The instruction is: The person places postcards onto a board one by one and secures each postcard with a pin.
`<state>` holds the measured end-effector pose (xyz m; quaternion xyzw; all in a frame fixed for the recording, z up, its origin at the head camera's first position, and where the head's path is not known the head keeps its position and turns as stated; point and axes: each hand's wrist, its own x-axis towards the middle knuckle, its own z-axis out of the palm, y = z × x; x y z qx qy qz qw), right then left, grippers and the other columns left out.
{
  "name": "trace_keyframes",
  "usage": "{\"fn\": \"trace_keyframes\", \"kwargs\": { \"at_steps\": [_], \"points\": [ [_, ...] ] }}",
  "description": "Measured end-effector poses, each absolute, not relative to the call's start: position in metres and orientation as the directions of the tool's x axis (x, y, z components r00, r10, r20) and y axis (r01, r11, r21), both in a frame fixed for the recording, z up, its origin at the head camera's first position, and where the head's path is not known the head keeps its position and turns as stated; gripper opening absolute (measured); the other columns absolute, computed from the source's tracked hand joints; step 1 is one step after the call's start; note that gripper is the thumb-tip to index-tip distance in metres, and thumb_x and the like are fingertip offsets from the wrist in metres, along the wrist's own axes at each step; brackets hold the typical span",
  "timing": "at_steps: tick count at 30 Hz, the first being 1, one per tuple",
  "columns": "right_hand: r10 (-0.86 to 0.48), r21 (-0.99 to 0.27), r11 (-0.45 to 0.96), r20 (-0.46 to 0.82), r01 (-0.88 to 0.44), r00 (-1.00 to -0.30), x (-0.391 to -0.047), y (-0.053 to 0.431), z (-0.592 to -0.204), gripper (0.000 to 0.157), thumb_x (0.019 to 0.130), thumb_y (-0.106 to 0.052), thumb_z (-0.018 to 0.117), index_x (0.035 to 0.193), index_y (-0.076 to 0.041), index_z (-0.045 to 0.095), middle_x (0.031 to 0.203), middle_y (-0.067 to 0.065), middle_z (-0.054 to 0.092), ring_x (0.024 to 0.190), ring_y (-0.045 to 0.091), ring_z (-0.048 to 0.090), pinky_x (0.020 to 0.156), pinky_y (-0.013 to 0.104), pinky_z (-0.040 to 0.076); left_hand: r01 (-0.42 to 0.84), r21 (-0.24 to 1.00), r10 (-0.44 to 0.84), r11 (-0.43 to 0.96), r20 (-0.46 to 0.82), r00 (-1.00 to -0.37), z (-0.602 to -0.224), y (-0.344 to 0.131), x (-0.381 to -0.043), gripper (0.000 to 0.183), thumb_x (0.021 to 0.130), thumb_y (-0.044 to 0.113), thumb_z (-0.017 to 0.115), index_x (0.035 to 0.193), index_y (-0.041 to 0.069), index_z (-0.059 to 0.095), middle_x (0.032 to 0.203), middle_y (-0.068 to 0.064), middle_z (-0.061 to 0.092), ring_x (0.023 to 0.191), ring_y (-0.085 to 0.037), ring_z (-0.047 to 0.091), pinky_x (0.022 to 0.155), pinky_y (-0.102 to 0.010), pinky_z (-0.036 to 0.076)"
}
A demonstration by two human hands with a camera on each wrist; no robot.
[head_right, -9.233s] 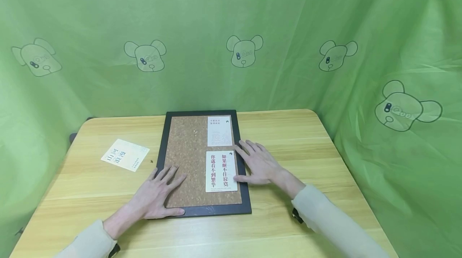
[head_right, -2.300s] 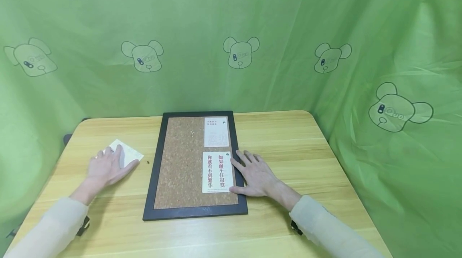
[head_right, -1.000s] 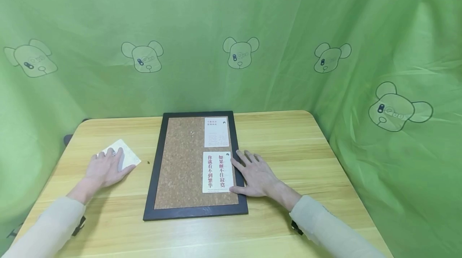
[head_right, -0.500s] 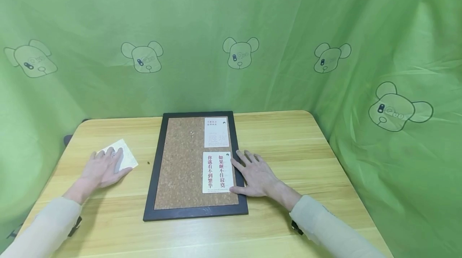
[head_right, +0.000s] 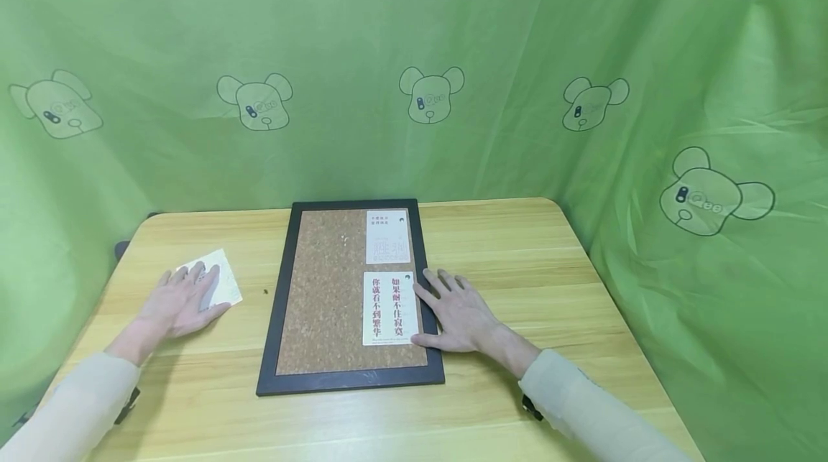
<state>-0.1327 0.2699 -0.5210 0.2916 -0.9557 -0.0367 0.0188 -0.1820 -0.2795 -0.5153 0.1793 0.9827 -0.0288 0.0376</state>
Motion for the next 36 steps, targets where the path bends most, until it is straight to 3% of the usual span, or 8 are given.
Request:
{"fn": "trace_keyframes", "kwargs": {
  "at_steps": [9,16,19,22,27,36],
  "points": [
    [-0.556,0.077,0.829,0.01,-0.553,-0.831,-0.132,0.27,-0.519,0.102,0.089,-0.089,0.046,0.164,-0.021,0.04,0.172,0.018,0.035,0.148,0.046,0.047,0.115,0.064,0.046,0.305,0.0,0.304,0.952,-0.07,-0.95,-0.508,-0.274,-0.179,0.095,0.1,0.071,0.047,0.159,-0.003,0.039,0.158,-0.039,0.041,0.141,-0.062,0.045,0.12,-0.076,0.031],
    [-0.552,0.07,0.832,0.007,-0.55,-0.834,-0.132,0.27,-0.519,0.103,0.088,-0.09,0.045,0.165,-0.021,0.039,0.172,0.017,0.034,0.148,0.046,0.048,0.114,0.064,0.047,0.221,0.029,0.222,0.975,-0.025,-0.975,-0.507,-0.263,-0.179,0.1,0.099,0.075,0.045,0.159,-0.004,0.038,0.156,-0.041,0.042,0.138,-0.064,0.047,0.117,-0.076,0.034],
    [-0.552,0.07,0.832,0.007,-0.551,-0.834,-0.132,0.27,-0.519,0.103,0.089,-0.09,0.044,0.165,-0.021,0.039,0.172,0.017,0.035,0.148,0.046,0.048,0.114,0.064,0.047,0.185,0.026,0.186,0.982,-0.008,-0.983,-0.508,-0.259,-0.178,0.102,0.098,0.077,0.044,0.157,-0.006,0.039,0.149,-0.042,0.048,0.131,-0.063,0.052,0.109,-0.074,0.043],
    [-0.553,0.073,0.832,0.008,-0.551,-0.833,-0.132,0.27,-0.519,0.103,0.089,-0.09,0.044,0.165,-0.021,0.039,0.172,0.017,0.035,0.148,0.046,0.048,0.114,0.064,0.047,0.139,0.024,0.139,0.99,0.018,-0.99,-0.511,-0.255,-0.176,0.103,0.096,0.079,0.045,0.148,-0.01,0.045,0.133,-0.043,0.057,0.115,-0.06,0.06,0.091,-0.066,0.052],
    [-0.554,0.079,0.83,0.006,-0.552,-0.833,-0.132,0.27,-0.519,0.103,0.089,-0.09,0.044,0.165,-0.021,0.039,0.172,0.017,0.034,0.148,0.046,0.048,0.114,0.064,0.047,0.07,0.042,0.068,0.997,0.039,-0.997,-0.512,-0.249,-0.173,0.102,0.095,0.079,0.049,0.136,-0.014,0.048,0.116,-0.042,0.059,0.098,-0.056,0.063,0.074,-0.06,0.054],
    [-0.556,0.087,0.828,0.005,-0.554,-0.831,-0.132,0.27,-0.519,0.103,0.089,-0.091,0.043,0.165,-0.021,0.038,0.172,0.017,0.034,0.145,0.046,0.051,0.111,0.064,0.05,0.013,0.069,0.014,0.998,-0.016,-1.0,-0.517,-0.244,-0.169,0.105,0.098,0.076,0.045,0.149,-0.017,0.038,0.135,-0.049,0.05,0.116,-0.066,0.056,0.09,-0.07,0.051]
  ]
}}
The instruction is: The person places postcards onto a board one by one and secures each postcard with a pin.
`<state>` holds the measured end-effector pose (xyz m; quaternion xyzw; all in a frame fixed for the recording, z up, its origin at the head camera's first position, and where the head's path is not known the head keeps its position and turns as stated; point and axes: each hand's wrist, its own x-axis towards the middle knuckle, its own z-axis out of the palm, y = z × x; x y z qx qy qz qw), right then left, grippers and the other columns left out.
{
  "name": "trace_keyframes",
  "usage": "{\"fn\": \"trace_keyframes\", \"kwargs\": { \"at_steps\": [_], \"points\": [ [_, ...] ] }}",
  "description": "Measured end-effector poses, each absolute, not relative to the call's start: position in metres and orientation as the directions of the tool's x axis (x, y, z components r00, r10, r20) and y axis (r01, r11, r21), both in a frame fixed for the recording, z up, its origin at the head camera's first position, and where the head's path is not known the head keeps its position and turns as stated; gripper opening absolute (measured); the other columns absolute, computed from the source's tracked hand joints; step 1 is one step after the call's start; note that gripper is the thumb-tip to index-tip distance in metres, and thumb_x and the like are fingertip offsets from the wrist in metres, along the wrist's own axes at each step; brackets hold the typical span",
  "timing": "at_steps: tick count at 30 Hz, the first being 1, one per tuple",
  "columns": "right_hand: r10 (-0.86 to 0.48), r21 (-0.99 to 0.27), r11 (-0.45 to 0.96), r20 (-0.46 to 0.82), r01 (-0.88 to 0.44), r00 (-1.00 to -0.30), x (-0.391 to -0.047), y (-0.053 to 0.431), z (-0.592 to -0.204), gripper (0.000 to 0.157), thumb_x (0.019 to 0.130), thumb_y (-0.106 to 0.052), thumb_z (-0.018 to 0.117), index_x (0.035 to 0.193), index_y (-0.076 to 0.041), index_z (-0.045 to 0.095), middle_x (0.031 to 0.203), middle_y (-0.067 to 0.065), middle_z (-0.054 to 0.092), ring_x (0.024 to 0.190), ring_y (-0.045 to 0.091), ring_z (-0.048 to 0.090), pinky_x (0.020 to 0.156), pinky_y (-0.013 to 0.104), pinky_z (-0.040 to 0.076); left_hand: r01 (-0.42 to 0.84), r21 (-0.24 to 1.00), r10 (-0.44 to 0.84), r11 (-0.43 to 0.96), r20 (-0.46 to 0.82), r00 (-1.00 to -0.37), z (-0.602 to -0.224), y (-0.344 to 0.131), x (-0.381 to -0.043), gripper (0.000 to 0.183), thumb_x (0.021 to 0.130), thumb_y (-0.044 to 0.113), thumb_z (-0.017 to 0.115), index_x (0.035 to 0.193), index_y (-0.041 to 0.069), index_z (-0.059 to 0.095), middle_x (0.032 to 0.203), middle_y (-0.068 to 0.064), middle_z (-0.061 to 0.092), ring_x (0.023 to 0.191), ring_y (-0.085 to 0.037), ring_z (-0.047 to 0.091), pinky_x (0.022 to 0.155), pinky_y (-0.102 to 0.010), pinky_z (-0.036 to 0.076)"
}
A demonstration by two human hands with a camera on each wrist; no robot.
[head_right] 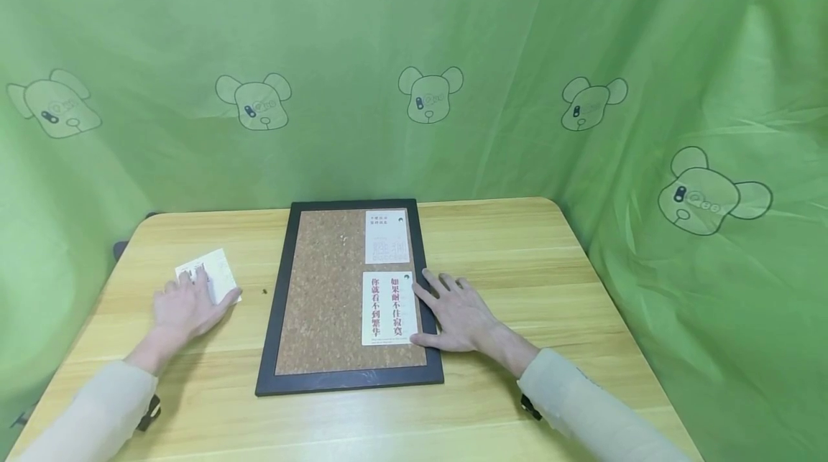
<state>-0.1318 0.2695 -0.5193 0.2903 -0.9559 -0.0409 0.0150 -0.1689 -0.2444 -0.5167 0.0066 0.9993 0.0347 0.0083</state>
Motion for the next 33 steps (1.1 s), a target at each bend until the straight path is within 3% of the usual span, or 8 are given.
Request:
{"fn": "trace_keyframes", "kwargs": {
  "at_steps": [12,19,27,33],
  "points": [
    [-0.557,0.077,0.828,-0.004,-0.555,-0.831,-0.131,0.269,-0.52,0.104,0.089,-0.091,0.041,0.165,-0.022,0.037,0.173,0.017,0.033,0.146,0.043,0.05,0.111,0.062,0.05,0.019,0.032,0.02,0.999,-0.023,-1.0,-0.519,-0.246,-0.171,0.104,0.098,0.074,0.045,0.148,-0.017,0.042,0.134,-0.048,0.053,0.113,-0.062,0.058,0.086,-0.068,0.051],
    [-0.562,0.087,0.825,0.009,-0.559,-0.827,-0.133,0.27,-0.52,0.104,0.089,-0.091,0.043,0.165,-0.021,0.039,0.172,0.018,0.034,0.145,0.043,0.05,0.11,0.061,0.051,0.05,0.031,0.051,0.998,-0.037,-0.998,-0.517,-0.249,-0.172,0.1,0.099,0.07,0.047,0.149,-0.016,0.041,0.142,-0.047,0.049,0.118,-0.061,0.056,0.088,-0.067,0.05],
    [-0.56,0.089,0.825,0.002,-0.558,-0.829,-0.132,0.27,-0.52,0.104,0.089,-0.091,0.042,0.165,-0.021,0.038,0.172,0.018,0.033,0.146,0.044,0.05,0.11,0.062,0.05,0.096,0.021,0.097,0.995,-0.02,-0.995,-0.519,-0.255,-0.173,0.094,0.099,0.067,0.049,0.145,-0.015,0.045,0.129,-0.044,0.057,0.109,-0.056,0.061,0.084,-0.064,0.051],
    [-0.562,0.098,0.823,0.001,-0.559,-0.827,-0.132,0.27,-0.52,0.104,0.089,-0.091,0.042,0.165,-0.021,0.038,0.172,0.018,0.034,0.145,0.044,0.051,0.111,0.062,0.05,0.15,-0.002,0.149,0.989,-0.025,-0.988,-0.52,-0.261,-0.175,0.091,0.1,0.064,0.048,0.15,-0.012,0.043,0.139,-0.044,0.054,0.113,-0.055,0.061,0.087,-0.064,0.051]
  ]
}}
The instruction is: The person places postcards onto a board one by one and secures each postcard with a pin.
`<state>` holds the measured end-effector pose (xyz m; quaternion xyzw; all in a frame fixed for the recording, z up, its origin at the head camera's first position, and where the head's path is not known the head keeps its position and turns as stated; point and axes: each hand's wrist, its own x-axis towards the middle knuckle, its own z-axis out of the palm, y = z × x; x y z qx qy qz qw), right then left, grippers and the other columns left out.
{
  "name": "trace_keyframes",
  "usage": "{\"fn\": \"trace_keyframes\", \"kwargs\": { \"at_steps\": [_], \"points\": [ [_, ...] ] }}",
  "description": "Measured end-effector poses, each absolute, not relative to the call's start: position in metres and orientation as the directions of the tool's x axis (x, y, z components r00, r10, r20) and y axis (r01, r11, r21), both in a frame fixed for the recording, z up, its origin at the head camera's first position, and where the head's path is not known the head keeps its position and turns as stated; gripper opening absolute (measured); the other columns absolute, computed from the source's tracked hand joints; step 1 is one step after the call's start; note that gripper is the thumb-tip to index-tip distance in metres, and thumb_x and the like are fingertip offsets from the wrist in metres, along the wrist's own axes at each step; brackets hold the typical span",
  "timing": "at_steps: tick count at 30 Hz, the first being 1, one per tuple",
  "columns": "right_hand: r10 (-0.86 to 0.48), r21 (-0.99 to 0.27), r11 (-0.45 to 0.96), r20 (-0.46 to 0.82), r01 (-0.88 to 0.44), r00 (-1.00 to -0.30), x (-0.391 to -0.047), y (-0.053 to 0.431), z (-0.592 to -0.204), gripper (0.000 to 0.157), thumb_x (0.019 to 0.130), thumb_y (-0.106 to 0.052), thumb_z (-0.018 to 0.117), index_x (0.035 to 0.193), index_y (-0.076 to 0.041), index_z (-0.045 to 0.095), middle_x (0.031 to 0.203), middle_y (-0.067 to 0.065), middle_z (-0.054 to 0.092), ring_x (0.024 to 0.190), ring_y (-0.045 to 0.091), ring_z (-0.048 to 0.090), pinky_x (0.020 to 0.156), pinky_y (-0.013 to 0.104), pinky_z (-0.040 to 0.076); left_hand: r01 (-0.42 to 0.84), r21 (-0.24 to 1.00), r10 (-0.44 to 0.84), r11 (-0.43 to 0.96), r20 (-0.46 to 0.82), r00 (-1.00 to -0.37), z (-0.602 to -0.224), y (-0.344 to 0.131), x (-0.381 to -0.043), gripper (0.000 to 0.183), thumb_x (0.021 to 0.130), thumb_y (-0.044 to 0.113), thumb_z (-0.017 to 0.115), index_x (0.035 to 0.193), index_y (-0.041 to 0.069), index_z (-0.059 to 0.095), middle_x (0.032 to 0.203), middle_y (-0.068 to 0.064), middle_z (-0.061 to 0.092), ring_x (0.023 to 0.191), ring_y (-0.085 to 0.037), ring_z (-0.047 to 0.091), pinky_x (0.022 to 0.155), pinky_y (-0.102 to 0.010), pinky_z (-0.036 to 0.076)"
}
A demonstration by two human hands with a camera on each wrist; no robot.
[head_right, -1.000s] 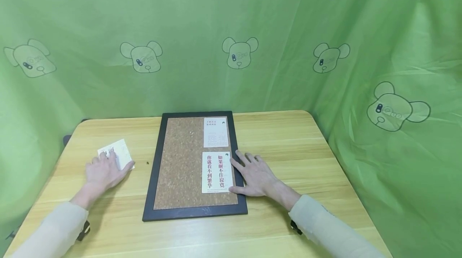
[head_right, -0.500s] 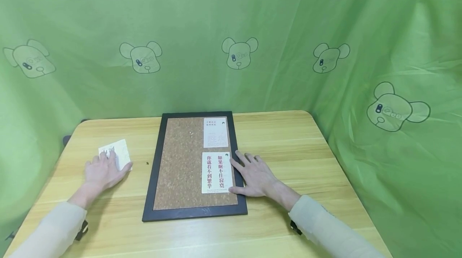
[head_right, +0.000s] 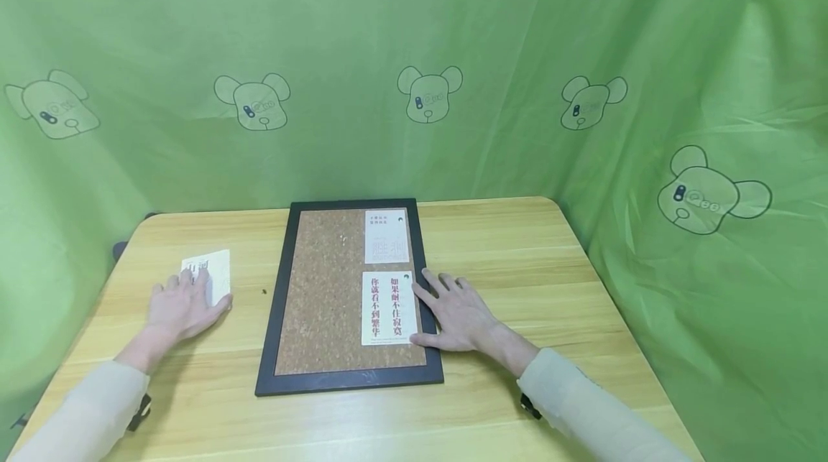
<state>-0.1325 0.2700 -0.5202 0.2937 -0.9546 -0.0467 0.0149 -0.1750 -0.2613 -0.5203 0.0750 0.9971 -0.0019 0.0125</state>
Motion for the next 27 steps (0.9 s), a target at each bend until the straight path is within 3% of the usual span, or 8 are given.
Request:
{"fn": "trace_keyframes", "kwargs": {
  "at_steps": [9,20,27],
  "points": [
    [-0.564,0.105,0.821,0.003,-0.561,-0.826,-0.1327,0.2706,-0.5207,0.104,0.089,-0.092,0.041,0.165,-0.021,0.038,0.172,0.018,0.035,0.143,0.044,0.053,0.11,0.062,0.051,0.225,-0.034,0.224,0.974,-0.034,-0.974,-0.5179,-0.266,-0.1734,0.089,0.099,0.062,0.05,0.154,-0.008,0.042,0.149,-0.041,0.049,0.126,-0.056,0.057,0.097,-0.069,0.05],
    [-0.563,0.092,0.823,-0.001,-0.561,-0.826,-0.1328,0.2698,-0.519,0.104,0.089,-0.091,0.042,0.165,-0.021,0.038,0.172,0.018,0.035,0.143,0.044,0.053,0.11,0.062,0.051,0.214,-0.005,0.214,0.977,-0.017,-0.977,-0.517,-0.2652,-0.1748,0.096,0.097,0.072,0.049,0.152,-0.007,0.044,0.149,-0.043,0.048,0.124,-0.059,0.057,0.092,-0.069,0.052],
    [-0.562,0.073,0.825,-0.012,-0.561,-0.827,-0.1331,0.2699,-0.5194,0.104,0.089,-0.091,0.043,0.165,-0.02,0.037,0.172,0.018,0.033,0.144,0.044,0.052,0.111,0.063,0.05,0.14,0.064,0.139,0.988,0.021,-0.99,-0.5199,-0.2651,-0.1775,0.108,0.093,0.083,0.047,0.145,-0.012,0.044,0.12,-0.042,0.057,0.099,-0.052,0.061,0.075,-0.061,0.055]
  ]
}}
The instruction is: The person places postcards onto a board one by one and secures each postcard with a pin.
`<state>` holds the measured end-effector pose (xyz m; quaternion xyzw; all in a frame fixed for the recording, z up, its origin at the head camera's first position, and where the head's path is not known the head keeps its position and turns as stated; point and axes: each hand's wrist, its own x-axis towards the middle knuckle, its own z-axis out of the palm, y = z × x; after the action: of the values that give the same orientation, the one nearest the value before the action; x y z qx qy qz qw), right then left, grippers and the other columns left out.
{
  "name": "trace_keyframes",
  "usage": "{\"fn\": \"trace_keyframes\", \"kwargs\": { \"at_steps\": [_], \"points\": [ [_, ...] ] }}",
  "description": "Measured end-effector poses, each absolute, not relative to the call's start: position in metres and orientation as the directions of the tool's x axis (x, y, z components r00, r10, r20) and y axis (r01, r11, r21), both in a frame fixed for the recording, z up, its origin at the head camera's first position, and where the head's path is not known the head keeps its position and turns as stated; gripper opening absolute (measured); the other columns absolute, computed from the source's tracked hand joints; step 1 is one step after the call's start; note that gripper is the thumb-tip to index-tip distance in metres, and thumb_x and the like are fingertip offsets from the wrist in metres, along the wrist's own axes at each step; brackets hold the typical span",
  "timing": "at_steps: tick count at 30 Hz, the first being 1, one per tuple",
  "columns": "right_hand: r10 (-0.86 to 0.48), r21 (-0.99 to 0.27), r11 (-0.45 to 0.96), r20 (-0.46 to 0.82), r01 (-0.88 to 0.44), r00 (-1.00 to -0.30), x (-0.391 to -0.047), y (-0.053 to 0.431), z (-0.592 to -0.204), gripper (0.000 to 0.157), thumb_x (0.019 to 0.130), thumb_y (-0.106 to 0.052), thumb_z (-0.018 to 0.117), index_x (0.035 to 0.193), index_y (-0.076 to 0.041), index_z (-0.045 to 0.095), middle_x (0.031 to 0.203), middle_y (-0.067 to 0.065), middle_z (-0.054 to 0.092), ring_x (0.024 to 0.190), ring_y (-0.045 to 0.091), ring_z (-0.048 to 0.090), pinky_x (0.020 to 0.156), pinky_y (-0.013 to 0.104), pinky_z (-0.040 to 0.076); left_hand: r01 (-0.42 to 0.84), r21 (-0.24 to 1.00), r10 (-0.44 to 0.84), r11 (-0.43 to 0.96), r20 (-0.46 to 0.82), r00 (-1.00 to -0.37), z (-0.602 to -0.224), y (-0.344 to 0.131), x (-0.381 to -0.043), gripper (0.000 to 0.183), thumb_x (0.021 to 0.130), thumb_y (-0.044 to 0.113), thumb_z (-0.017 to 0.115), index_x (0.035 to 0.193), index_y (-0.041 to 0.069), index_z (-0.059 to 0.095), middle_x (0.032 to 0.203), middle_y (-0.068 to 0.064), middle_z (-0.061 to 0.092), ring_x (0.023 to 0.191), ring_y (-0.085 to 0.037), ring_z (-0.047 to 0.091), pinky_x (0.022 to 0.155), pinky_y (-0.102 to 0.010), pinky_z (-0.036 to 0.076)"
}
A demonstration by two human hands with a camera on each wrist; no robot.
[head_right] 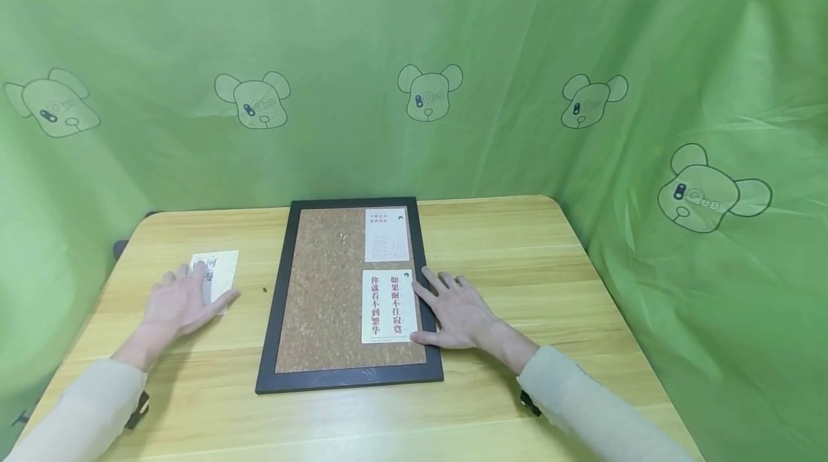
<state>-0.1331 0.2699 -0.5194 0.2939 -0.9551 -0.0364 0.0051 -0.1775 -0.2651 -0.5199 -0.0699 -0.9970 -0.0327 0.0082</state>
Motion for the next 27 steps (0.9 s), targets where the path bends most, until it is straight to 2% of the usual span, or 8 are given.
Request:
{"fn": "trace_keyframes", "kwargs": {
  "at_steps": [6,9,17,27],
  "points": [
    [-0.56,0.065,0.826,-0.014,-0.56,-0.828,-0.133,0.27,-0.519,0.104,0.089,-0.091,0.043,0.166,-0.021,0.037,0.173,0.018,0.033,0.144,0.044,0.052,0.111,0.063,0.049,0.077,0.118,0.076,0.99,0.012,-0.997,-0.518,-0.264,-0.178,0.112,0.091,0.083,0.052,0.144,-0.015,0.041,0.106,-0.041,0.056,0.09,-0.05,0.059,0.059,-0.049,0.052],
    [-0.559,0.066,0.827,-0.018,-0.559,-0.829,-0.133,0.27,-0.518,0.104,0.089,-0.091,0.043,0.166,-0.021,0.036,0.173,0.018,0.033,0.144,0.044,0.052,0.111,0.063,0.049,0.047,0.148,0.048,0.988,-0.004,-0.999,-0.516,-0.262,-0.178,0.113,0.09,0.083,0.054,0.142,-0.016,0.041,0.104,-0.041,0.055,0.089,-0.049,0.057,0.056,-0.045,0.048],
    [-0.557,0.077,0.827,-0.024,-0.557,-0.83,-0.132,0.269,-0.517,0.104,0.089,-0.091,0.041,0.166,-0.022,0.036,0.173,0.017,0.032,0.142,0.044,0.053,0.111,0.063,0.049,-0.028,0.19,-0.023,0.981,-0.026,-0.999,-0.516,-0.257,-0.177,0.123,0.087,0.083,0.059,0.147,-0.021,0.032,0.107,-0.043,0.053,0.095,-0.052,0.056,0.061,-0.047,0.048],
    [-0.553,0.067,0.83,-0.025,-0.553,-0.833,-0.131,0.27,-0.518,0.104,0.089,-0.09,0.042,0.166,-0.022,0.035,0.173,0.018,0.032,0.141,0.045,0.054,0.111,0.063,0.049,-0.077,0.2,-0.073,0.977,-0.028,-0.997,-0.515,-0.251,-0.174,0.117,0.088,0.073,0.068,0.145,-0.023,0.032,0.105,-0.045,0.051,0.095,-0.054,0.056,0.062,-0.051,0.052]
  ]
}}
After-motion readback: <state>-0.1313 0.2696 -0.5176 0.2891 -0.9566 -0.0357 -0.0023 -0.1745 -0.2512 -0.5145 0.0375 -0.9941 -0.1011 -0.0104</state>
